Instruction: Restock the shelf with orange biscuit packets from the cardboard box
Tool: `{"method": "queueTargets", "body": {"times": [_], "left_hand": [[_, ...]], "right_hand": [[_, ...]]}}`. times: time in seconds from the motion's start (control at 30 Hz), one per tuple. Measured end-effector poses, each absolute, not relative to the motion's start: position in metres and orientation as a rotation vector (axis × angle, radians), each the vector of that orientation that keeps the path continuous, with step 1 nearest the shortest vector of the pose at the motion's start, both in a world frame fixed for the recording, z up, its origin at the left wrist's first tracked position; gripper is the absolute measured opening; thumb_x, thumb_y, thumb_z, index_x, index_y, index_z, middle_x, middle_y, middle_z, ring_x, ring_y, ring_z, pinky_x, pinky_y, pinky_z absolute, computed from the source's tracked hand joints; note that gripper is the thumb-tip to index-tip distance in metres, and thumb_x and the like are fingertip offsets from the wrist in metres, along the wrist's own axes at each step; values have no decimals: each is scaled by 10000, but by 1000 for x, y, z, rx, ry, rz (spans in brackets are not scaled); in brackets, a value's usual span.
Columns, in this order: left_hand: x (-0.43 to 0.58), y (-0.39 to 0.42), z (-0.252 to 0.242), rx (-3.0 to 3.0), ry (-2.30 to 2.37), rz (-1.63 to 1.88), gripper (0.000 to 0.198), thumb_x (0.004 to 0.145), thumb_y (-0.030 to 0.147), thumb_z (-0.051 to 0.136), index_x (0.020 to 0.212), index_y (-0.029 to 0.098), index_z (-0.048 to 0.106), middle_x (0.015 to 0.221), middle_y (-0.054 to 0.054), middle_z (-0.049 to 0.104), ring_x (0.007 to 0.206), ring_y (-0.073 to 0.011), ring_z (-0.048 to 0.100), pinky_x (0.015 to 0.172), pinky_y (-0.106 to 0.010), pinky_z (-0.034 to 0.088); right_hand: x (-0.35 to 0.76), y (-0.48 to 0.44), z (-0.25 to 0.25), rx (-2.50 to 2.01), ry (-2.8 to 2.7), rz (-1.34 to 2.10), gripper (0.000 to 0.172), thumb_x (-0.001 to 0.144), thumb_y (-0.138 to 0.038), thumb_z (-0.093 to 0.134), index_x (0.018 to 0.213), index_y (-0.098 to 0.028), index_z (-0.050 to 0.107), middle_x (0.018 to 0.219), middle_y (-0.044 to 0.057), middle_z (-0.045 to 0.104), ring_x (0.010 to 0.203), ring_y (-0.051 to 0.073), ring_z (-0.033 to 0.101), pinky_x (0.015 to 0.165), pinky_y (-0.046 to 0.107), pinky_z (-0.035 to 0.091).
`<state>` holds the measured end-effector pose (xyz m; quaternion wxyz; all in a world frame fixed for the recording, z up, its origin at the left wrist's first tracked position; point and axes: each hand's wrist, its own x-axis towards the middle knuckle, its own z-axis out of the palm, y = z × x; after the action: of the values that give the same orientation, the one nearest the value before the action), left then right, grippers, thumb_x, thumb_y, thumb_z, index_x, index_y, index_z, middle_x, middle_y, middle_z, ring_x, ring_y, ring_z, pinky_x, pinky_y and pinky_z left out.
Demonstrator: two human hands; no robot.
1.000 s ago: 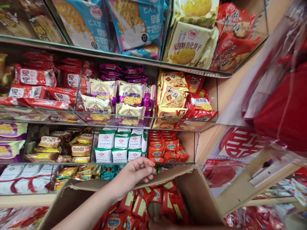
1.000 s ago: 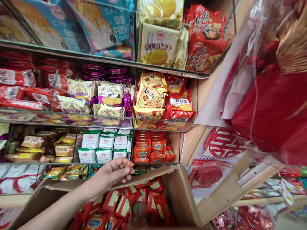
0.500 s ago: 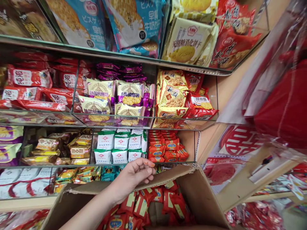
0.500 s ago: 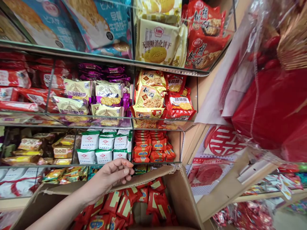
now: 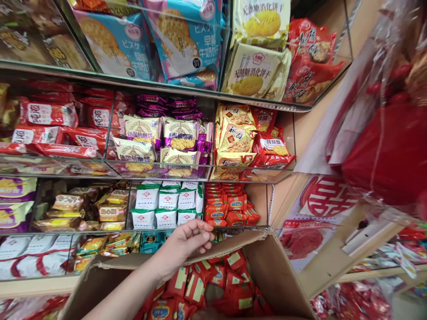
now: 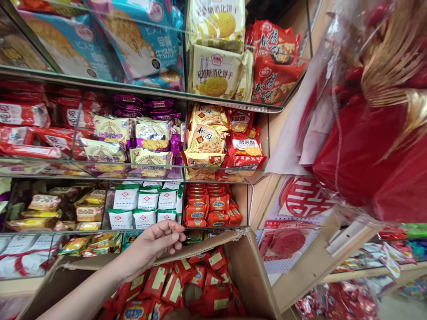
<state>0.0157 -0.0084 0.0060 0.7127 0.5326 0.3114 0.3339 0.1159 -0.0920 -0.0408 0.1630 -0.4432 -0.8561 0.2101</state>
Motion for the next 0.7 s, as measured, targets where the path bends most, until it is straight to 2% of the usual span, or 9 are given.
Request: {"method": "queueTargets", "body": {"times": [0.1,0.2,0.3,0.43,0.6,0.7], "left_hand": [[17,-8,6,1120,689,751,241,700,284,668,867,143,567,811,-30,621,668,-80,566,607,-189,405],[17,-8,7,1049,639,774,242,701,307,664,851,134,586,787,-35,633,646,-90,575,585,-187,408],[16,-9,9,911,604,795,320,747,432,577,821,123,608,741,-44,644,650,-122,594,608,-218,441],[15,-12,12,789,531,761,437,742,552,501,895,151,587,776,-67,661,697,-196,631,586,-284,479],[18,-12,8,892,598,778,296,704,351,653,896,142,569,739,-53,647,631,-148,620,521,-222,469],[19,-11,6,883,617,786,303,698,333,663,913,139,571,734,-44,633,580,-115,591,493,-206,454]], "right_hand": [[116,-88,-28,-1208,-2494,690,162,814,-320,523,870,-183,588,861,17,612,705,117,567,612,259,476],[131,-85,2,-1153,-2455,898,133,681,-313,635,708,-199,572,642,-38,590,568,96,536,475,187,400],[156,-74,29,-1204,-1905,1073,153,692,-292,606,759,-201,502,663,-47,577,568,89,539,483,182,405],[180,-54,28,-1124,-1327,1272,277,712,-382,613,770,-190,423,721,-7,615,605,120,603,536,230,468],[188,-48,13,-1116,-1292,1329,295,715,-397,625,746,-185,422,686,-2,635,616,129,620,542,232,481],[185,-52,14,-1093,-1346,1298,275,708,-347,639,829,-190,448,806,13,641,733,140,622,608,239,496]]}}
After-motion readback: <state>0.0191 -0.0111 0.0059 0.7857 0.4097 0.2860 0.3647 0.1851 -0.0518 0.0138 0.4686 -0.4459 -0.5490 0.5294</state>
